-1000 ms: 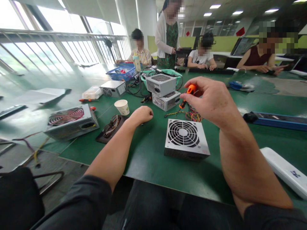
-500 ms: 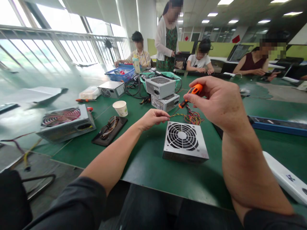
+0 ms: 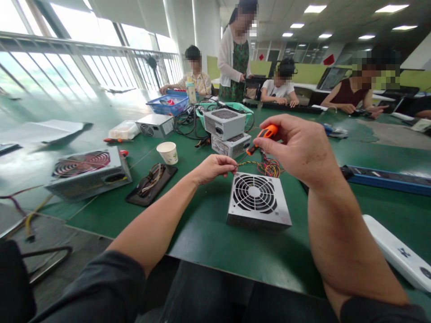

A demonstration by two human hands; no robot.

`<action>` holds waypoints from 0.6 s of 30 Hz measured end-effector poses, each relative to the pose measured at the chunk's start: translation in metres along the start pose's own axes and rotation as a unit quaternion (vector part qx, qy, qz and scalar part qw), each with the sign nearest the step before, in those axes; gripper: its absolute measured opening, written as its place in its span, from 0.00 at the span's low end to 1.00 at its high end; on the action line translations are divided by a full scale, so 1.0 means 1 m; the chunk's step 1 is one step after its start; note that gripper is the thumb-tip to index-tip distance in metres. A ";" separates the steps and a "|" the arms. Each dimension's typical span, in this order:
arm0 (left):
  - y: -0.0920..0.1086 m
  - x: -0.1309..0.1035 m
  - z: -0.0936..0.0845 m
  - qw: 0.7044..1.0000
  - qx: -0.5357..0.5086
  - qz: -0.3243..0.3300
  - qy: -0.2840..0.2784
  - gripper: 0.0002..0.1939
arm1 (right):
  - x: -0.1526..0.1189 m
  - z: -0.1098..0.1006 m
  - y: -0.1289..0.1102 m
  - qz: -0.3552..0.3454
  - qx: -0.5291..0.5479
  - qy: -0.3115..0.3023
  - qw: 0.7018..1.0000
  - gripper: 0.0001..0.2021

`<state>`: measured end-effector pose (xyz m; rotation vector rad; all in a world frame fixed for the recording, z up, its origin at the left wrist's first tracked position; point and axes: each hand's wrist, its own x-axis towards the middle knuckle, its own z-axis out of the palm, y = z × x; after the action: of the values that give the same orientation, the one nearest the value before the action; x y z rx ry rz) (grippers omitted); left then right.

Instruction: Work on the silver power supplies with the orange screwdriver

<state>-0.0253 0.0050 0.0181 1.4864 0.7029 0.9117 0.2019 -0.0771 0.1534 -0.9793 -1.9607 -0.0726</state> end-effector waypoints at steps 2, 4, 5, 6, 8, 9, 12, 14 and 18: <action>0.000 0.000 0.000 1.000 -0.006 0.003 -0.004 0.17 | 0.000 0.000 0.000 -0.002 -0.005 -0.003 1.000 0.11; 0.000 0.000 0.000 1.000 -0.009 0.006 -0.009 0.17 | -0.001 0.000 0.000 -0.001 -0.010 -0.004 1.000 0.11; 0.000 0.000 -0.001 1.000 -0.011 0.006 -0.011 0.17 | -0.001 0.000 -0.001 0.000 -0.011 -0.004 1.000 0.12; 0.000 0.000 -0.001 1.000 -0.013 0.007 -0.013 0.17 | -0.001 0.000 -0.002 0.001 -0.012 -0.005 1.000 0.12; 0.000 0.000 -0.001 1.000 -0.018 0.009 -0.014 0.17 | -0.001 -0.002 -0.004 0.004 -0.015 -0.010 1.000 0.12; 0.000 0.000 -0.001 1.000 -0.020 0.010 -0.014 0.17 | -0.001 -0.003 -0.005 0.004 -0.019 -0.017 1.000 0.12; -0.001 0.000 -0.001 1.000 -0.016 0.010 -0.018 0.17 | -0.001 -0.008 -0.007 -0.003 -0.029 -0.057 0.998 0.14; -0.002 0.001 -0.001 1.000 -0.010 0.008 -0.019 0.17 | -0.002 -0.012 -0.007 -0.008 -0.020 -0.090 0.996 0.16; -0.001 0.000 -0.001 1.000 0.008 0.006 -0.017 0.18 | -0.003 -0.012 -0.006 -0.027 0.002 -0.112 0.993 0.20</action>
<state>-0.0262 0.0060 0.0175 1.5185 0.6779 0.8907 0.2071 -0.0883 0.1601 -0.9659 -2.1925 0.0105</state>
